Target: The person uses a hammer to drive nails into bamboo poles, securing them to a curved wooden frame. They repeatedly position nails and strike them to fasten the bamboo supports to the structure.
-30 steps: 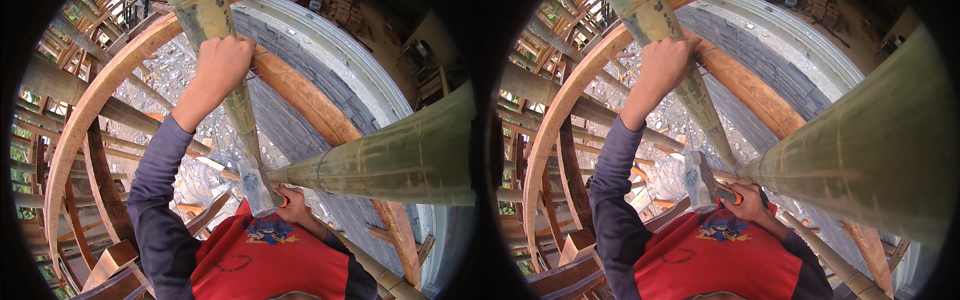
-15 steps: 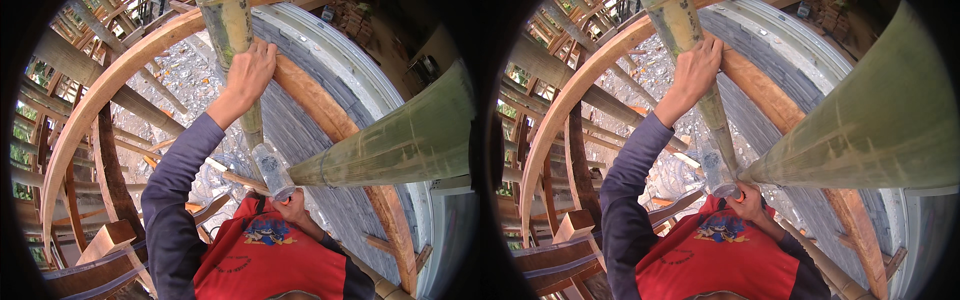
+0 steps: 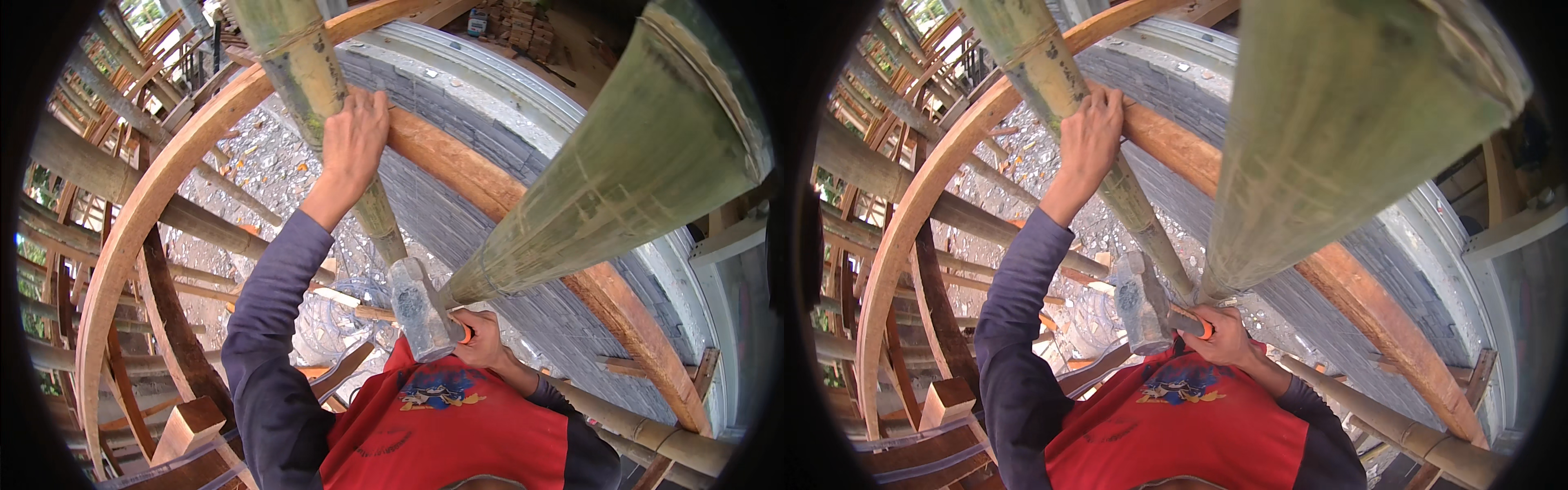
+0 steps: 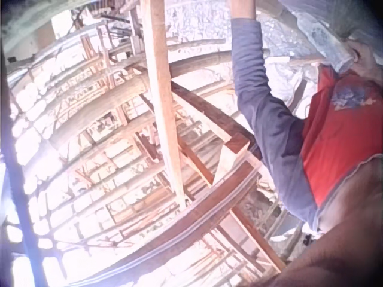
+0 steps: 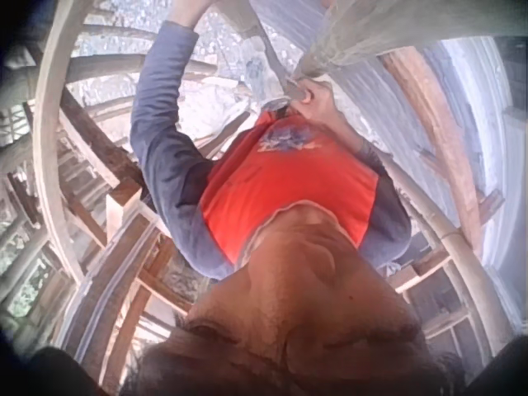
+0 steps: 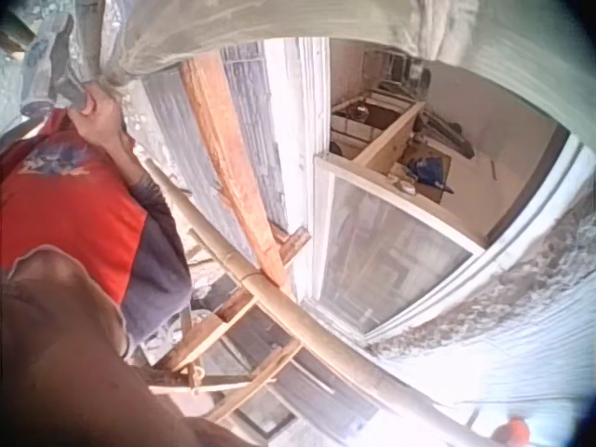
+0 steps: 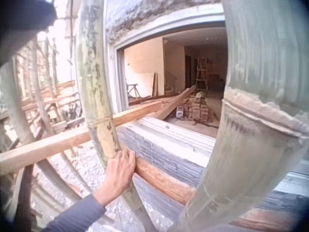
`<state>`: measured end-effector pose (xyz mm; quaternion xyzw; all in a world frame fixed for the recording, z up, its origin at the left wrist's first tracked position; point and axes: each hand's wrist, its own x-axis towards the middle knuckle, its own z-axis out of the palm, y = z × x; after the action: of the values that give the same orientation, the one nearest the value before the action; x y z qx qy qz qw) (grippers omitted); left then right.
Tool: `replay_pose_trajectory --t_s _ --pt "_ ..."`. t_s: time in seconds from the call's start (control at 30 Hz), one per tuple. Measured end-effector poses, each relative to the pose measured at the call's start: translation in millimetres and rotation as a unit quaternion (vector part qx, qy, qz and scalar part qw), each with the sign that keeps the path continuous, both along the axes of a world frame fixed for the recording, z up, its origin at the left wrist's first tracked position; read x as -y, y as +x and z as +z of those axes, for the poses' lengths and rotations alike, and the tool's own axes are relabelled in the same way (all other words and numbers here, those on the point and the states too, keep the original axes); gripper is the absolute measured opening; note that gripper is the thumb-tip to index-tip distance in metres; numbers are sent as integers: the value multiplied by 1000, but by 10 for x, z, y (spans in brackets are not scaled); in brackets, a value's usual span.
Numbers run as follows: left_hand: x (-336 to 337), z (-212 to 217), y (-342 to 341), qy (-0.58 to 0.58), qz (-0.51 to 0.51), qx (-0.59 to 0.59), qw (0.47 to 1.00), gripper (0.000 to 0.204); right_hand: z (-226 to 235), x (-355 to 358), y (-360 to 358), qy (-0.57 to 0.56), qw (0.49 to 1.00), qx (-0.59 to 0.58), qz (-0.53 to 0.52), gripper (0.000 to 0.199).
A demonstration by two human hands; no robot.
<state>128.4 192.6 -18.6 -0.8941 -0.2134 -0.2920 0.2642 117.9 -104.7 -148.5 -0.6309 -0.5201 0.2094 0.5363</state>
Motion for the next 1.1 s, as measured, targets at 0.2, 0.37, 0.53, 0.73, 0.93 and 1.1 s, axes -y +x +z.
replay_pose_trajectory --t_s 0.2,0.37,0.53,0.73,0.93,1.1 --pt "-31 109 75 -54 34 -39 997 11 95 85 -24 -4 1000 4 -11 24" --pt "-26 132 52 -57 38 -125 990 11 52 172 -64 -14 999 -22 -21 23" --pt "32 169 13 -90 67 -107 988 10 3 249 -108 -34 998 -33 -31 23" --pt "89 216 -135 -97 1 -84 992 17 30 364 -114 -10 997 -66 -33 26" --pt "35 39 -160 -50 -15 -27 998 18 119 542 -66 57 995 33 -76 23" --pt "60 -88 -69 -46 26 -30 998 12 107 608 -149 65 995 -10 -79 21"
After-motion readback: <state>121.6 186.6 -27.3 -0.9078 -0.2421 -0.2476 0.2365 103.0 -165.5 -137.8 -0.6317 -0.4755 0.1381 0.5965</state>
